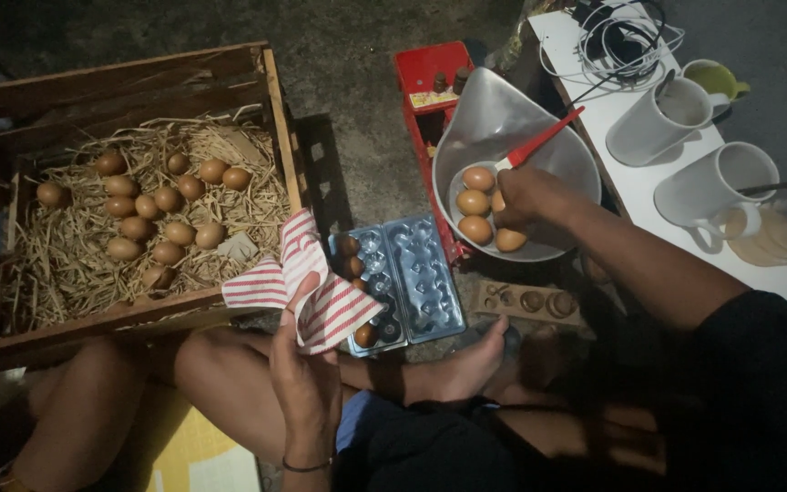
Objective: Coating eggs with a liquid using a brush and organizing them into a tray.
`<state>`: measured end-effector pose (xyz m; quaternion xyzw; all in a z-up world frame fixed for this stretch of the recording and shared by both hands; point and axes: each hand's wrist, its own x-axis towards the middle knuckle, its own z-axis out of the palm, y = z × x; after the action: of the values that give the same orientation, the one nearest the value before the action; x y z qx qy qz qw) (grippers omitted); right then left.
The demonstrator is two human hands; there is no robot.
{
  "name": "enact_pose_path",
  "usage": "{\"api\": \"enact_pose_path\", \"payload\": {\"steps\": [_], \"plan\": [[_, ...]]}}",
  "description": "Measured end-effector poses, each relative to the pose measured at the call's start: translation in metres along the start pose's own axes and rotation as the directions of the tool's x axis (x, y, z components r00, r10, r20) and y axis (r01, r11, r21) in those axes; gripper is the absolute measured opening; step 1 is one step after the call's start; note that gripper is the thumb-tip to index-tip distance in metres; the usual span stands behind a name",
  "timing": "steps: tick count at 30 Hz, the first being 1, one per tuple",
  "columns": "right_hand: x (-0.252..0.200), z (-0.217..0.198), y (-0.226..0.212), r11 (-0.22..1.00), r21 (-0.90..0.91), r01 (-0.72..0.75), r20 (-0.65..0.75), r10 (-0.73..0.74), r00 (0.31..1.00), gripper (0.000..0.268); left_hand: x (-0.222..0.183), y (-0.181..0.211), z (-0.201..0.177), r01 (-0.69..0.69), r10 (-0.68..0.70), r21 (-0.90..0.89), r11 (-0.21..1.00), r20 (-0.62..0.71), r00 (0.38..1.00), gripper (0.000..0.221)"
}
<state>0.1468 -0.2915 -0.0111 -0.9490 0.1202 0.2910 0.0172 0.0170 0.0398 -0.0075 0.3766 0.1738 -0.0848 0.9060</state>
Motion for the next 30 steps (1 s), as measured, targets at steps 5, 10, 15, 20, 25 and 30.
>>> {"api": "enact_pose_path", "payload": {"steps": [5,10,15,20,25,30], "plan": [[0.008,0.000,0.005,0.999,-0.024,0.039,0.010,-0.039,0.999,0.047,0.000,-0.001,-0.001,-0.017,0.017,-0.009,1.000,0.006,1.000,0.062],[0.050,-0.008,0.050,0.992,0.049,0.114,-0.013,-0.114,0.993,0.077,0.001,0.002,-0.003,0.012,-0.012,-0.004,1.000,-0.029,1.000,0.063],[0.054,-0.045,0.083,0.983,-0.141,0.114,-0.132,-0.132,0.982,0.075,0.005,0.002,-0.009,-0.033,0.033,-0.025,0.999,-0.008,0.999,0.062],[-0.005,-0.080,0.077,0.970,-0.232,0.074,-0.209,-0.124,0.970,0.055,0.004,0.009,-0.007,-0.029,0.026,-0.048,0.998,-0.068,0.997,0.059],[-0.024,-0.073,0.095,0.982,-0.191,-0.014,-0.187,-0.022,0.982,0.053,0.008,0.015,-0.018,-0.077,0.074,-0.038,0.996,-0.086,0.994,0.058],[-0.039,-0.053,0.108,0.943,-0.324,-0.082,-0.091,0.055,0.994,0.046,0.014,0.030,-0.039,-0.357,0.357,0.027,0.934,-0.038,0.933,0.048]]}}
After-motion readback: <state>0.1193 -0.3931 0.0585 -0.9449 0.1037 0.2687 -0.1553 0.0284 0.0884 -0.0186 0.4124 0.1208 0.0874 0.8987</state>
